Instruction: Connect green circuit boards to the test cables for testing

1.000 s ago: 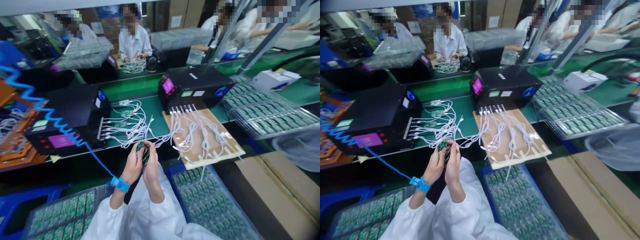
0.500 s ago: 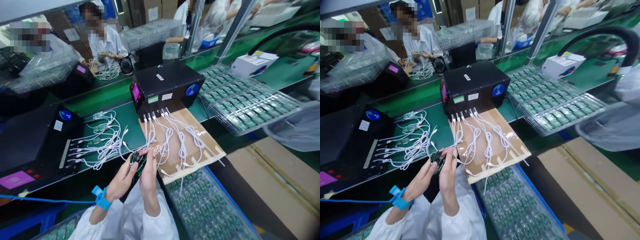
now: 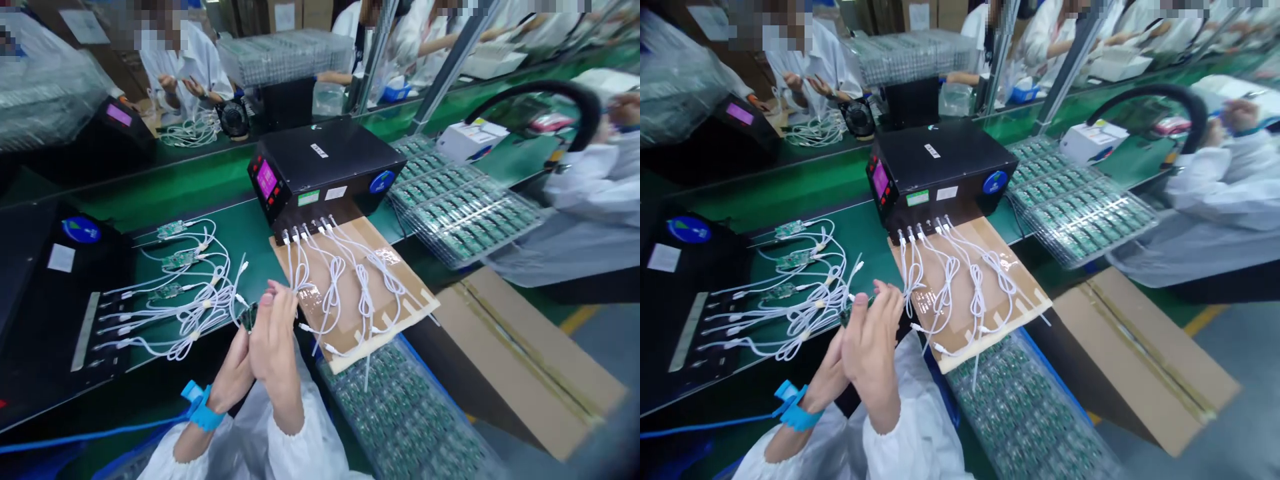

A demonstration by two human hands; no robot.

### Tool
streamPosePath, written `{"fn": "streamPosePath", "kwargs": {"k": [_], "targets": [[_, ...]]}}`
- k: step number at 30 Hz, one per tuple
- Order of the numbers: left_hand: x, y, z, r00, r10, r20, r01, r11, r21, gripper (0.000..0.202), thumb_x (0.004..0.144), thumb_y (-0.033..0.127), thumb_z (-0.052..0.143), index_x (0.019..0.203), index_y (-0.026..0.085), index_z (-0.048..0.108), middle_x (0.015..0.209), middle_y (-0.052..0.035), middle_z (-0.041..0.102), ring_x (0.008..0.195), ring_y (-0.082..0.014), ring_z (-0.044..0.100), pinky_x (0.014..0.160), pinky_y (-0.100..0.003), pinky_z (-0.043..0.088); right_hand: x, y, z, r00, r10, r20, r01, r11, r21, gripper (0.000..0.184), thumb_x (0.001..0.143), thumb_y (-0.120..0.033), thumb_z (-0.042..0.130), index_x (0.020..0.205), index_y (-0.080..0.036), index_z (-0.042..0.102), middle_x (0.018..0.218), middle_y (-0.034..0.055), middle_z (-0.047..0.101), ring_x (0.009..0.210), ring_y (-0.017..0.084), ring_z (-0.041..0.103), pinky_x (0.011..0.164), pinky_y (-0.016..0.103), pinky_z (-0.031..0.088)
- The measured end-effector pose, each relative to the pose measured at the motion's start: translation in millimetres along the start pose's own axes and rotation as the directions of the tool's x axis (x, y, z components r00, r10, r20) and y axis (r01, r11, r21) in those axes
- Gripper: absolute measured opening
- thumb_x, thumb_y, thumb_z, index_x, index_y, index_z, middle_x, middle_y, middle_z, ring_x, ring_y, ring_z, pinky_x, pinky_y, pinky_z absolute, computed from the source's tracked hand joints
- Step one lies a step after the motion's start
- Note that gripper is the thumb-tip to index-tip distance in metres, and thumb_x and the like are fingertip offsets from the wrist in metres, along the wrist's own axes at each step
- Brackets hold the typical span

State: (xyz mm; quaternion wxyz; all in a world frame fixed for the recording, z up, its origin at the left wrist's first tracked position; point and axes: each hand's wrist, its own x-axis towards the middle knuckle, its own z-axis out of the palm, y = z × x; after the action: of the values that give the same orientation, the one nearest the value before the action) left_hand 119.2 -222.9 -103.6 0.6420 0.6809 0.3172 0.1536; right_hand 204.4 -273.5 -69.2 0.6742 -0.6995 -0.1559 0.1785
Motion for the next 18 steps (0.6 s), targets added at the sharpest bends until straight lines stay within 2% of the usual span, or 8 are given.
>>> {"fn": "streamPosePath", "kwargs": {"k": [4,7,9,12,14,16,18], "targets": [[4,-5,-16.9,0.998,0.011,-0.057,-0.015,0.998,-0.065,0.067,0.092,0.067,0.064,0.143,0.025,0.062,0.139,-0.01,0.069,0.148,-0.0332,0.051,0.129,-0.047,0.036,-4,-6,14,0.996,-0.058,0.064,0.059,0.998,-0.018,0.05,0.109,-0.058,0.039,0.144,-0.027,0.055,0.142,0.014,0.055,0.139,0.029,0.046,0.123,0.058,0.032],[12,0,-30.7,0.982,-0.111,-0.152,0.077,0.974,-0.211,0.061,0.094,0.072,0.058,0.13,0.023,0.067,0.127,-0.011,0.075,0.132,-0.0319,0.065,0.117,-0.046,0.05,6,-1,24,0.996,-0.061,0.063,0.059,0.998,0.033,0.051,0.11,-0.058,0.034,0.141,-0.026,0.057,0.14,0.0122,0.06,0.135,0.025,0.053,0.121,0.051,0.039],[16,7,-43.4,0.965,-0.196,-0.172,0.126,0.928,-0.351,0.066,0.087,0.078,0.062,0.116,0.02,0.07,0.114,-0.0129,0.078,0.117,-0.0329,0.072,0.103,-0.045,0.06,20,6,33,0.999,-0.039,-0.007,0.039,0.999,-0.003,0.049,0.109,-0.057,0.035,0.133,-0.022,0.06,0.134,0.0124,0.065,0.126,0.024,0.061,0.115,0.046,0.045],[21,26,-63.9,0.948,-0.224,-0.226,0.081,0.857,-0.509,0.073,0.07,0.083,0.077,0.1,0.016,0.07,0.095,-0.0114,0.077,0.1,-0.0323,0.075,0.089,-0.042,0.065,46,17,51,0.997,0.055,-0.045,-0.063,0.979,-0.194,0.047,0.107,-0.056,0.045,0.127,-0.016,0.059,0.116,0.0151,0.073,0.107,0.026,0.071,0.101,0.041,0.053],[25,42,-74.4,0.933,-0.226,-0.28,0.032,0.828,-0.561,0.07,0.064,0.075,0.087,0.096,0.015,0.07,0.089,-0.0084,0.076,0.097,-0.031,0.075,0.087,-0.04,0.066,61,23,64,0.992,0.128,-0.003,-0.12,0.914,-0.388,0.053,0.102,-0.057,0.056,0.131,-0.012,0.057,0.111,0.0173,0.075,0.105,0.03,0.073,0.098,0.043,0.054],[31,57,-80.4,0.928,-0.23,-0.294,0.009,0.801,-0.598,0.057,0.068,0.062,0.09,0.094,0.015,0.071,0.089,-0.0069,0.076,0.099,-0.0298,0.075,0.09,-0.041,0.066,72,27,77,0.985,0.171,0.026,-0.129,0.825,-0.55,0.058,0.096,-0.055,0.069,0.132,-0.011,0.057,0.114,0.0193,0.076,0.111,0.034,0.073,0.099,0.046,0.054],[37,66,-83.5,0.929,-0.231,-0.289,-0.001,0.779,-0.627,0.04,0.078,0.05,0.086,0.092,0.016,0.072,0.093,-0.0063,0.077,0.105,-0.0279,0.074,0.094,-0.04,0.066,77,29,86,0.978,0.205,0.044,-0.133,0.768,-0.627,0.053,0.091,-0.047,0.077,0.129,-0.013,0.06,0.115,0.0189,0.077,0.112,0.036,0.073,0.098,0.047,0.055]]}}
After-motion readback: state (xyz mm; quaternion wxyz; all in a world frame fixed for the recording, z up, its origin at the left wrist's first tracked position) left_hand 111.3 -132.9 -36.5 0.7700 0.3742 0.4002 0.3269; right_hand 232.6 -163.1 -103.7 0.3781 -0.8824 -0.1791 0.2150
